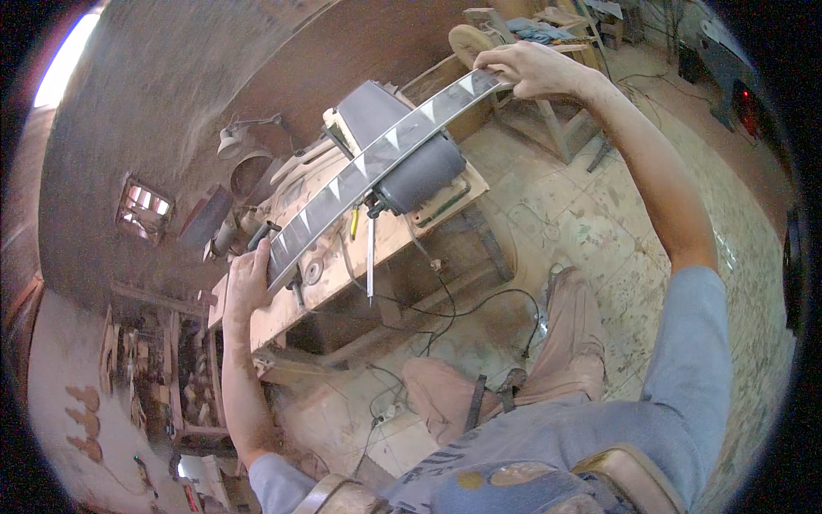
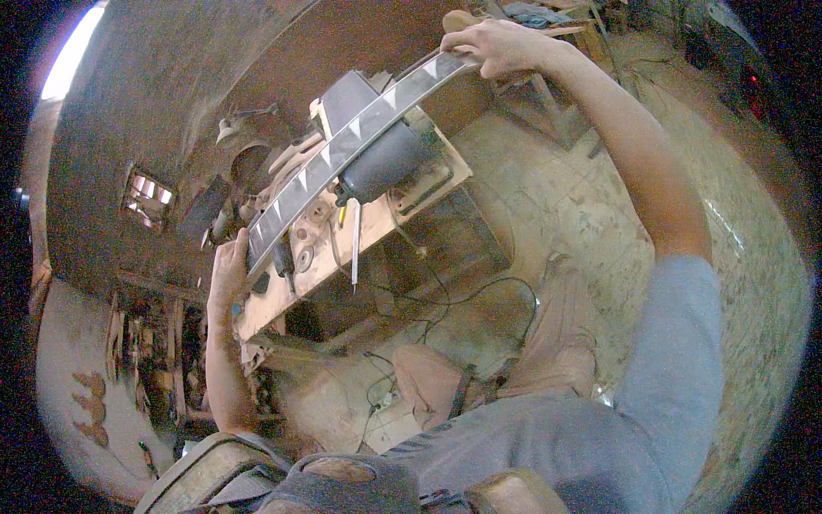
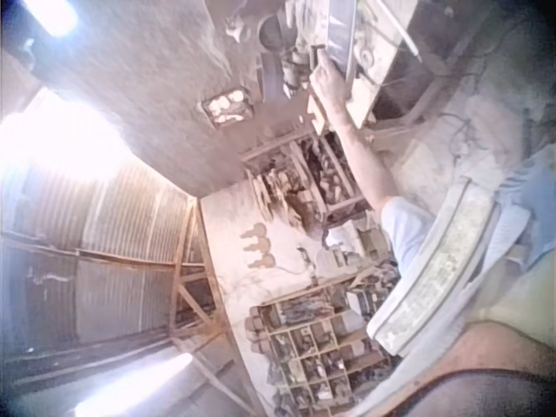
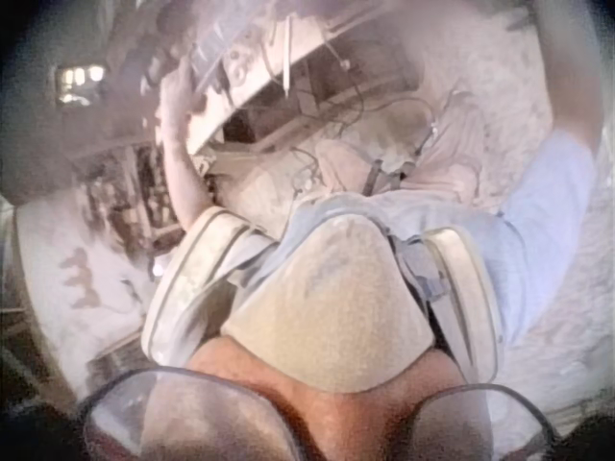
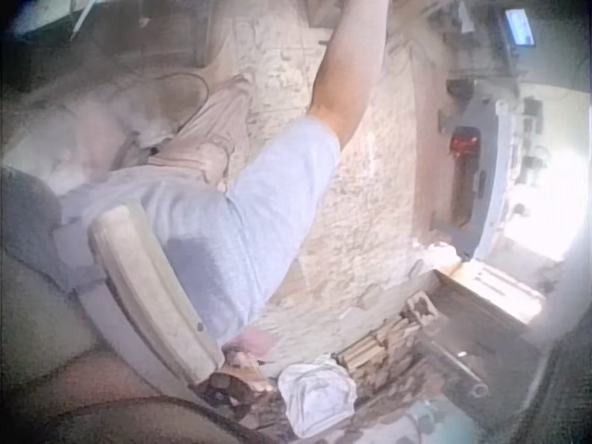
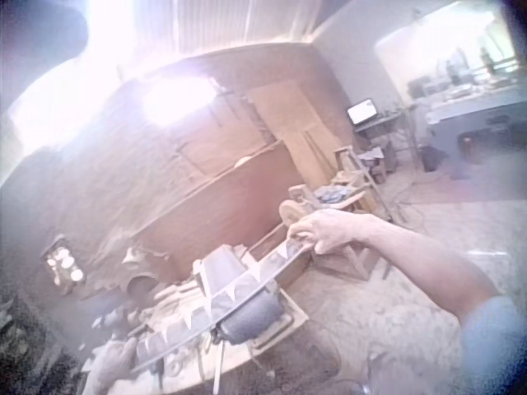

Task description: The person holds a wooden guitar neck against a belt sander to smooth the surface, then uses calipers to measure the width and a metal straight edge to check the alignment of the neck.

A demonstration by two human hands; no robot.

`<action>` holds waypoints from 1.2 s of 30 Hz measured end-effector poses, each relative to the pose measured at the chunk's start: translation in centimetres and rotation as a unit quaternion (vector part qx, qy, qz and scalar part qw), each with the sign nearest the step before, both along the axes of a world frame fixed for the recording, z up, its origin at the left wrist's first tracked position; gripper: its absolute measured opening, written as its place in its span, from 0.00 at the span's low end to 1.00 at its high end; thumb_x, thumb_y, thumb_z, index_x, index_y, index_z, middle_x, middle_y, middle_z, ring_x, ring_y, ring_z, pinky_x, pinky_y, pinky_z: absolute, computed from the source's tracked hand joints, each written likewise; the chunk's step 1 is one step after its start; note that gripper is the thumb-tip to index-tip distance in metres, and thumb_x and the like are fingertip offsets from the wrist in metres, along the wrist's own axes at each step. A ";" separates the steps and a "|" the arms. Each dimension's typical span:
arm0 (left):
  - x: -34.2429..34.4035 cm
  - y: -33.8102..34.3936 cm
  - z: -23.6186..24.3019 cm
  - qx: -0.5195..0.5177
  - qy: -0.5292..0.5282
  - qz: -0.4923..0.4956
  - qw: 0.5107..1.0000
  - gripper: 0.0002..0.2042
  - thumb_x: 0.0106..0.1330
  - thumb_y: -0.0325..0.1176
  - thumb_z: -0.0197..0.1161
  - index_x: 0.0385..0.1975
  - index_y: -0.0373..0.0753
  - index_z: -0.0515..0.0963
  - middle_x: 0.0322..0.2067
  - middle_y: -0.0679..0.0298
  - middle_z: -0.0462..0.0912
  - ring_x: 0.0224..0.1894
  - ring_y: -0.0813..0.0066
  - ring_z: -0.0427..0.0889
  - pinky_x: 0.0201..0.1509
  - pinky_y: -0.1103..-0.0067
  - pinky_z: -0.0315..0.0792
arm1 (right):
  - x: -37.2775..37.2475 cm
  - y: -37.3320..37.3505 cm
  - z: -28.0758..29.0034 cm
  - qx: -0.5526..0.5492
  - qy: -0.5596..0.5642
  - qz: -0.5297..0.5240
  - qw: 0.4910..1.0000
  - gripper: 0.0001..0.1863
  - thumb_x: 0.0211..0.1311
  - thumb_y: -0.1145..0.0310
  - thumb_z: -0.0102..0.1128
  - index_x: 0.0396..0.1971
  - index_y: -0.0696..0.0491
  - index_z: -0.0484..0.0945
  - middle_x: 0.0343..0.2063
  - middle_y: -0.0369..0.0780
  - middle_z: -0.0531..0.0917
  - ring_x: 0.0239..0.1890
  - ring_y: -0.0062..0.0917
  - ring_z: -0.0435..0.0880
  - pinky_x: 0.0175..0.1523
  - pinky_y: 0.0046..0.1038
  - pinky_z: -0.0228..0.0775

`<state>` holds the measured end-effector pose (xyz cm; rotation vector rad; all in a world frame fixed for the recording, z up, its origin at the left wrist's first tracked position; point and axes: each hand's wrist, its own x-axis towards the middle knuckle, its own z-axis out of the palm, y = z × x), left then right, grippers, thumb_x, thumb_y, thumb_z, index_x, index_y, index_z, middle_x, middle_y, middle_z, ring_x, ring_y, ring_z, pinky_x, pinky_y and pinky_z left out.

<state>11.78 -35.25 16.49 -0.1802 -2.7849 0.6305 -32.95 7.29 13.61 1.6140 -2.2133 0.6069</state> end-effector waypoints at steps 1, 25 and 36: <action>0.5 -0.8 0.0 0.005 -0.011 -0.014 1.000 0.27 0.65 0.27 0.59 0.65 0.31 0.63 0.27 0.47 0.79 0.26 0.43 0.78 0.32 0.57 0.71 | 0.9 0.0 1.3 0.054 -0.038 -0.019 0.998 0.25 0.50 0.80 0.58 0.52 0.51 0.76 0.44 0.47 0.84 0.49 0.43 0.83 0.54 0.40 0.74; 6.3 -6.2 -1.6 0.032 0.090 0.050 0.994 0.16 0.75 0.38 0.51 0.52 0.33 0.74 0.26 0.48 0.80 0.26 0.44 0.77 0.34 0.59 0.70 | 4.3 -3.6 0.6 -0.012 0.032 0.053 0.998 0.22 0.58 0.74 0.61 0.54 0.47 0.82 0.46 0.42 0.87 0.46 0.41 0.86 0.54 0.38 0.78; 6.7 -3.6 -0.1 0.107 0.054 0.065 0.991 0.26 0.79 0.48 0.45 0.34 0.29 0.80 0.24 0.41 0.76 0.30 0.42 0.76 0.36 0.59 0.68 | 7.3 -2.6 2.9 0.063 0.012 0.030 0.997 0.25 0.56 0.74 0.61 0.57 0.45 0.82 0.41 0.47 0.88 0.40 0.39 0.87 0.52 0.40 0.78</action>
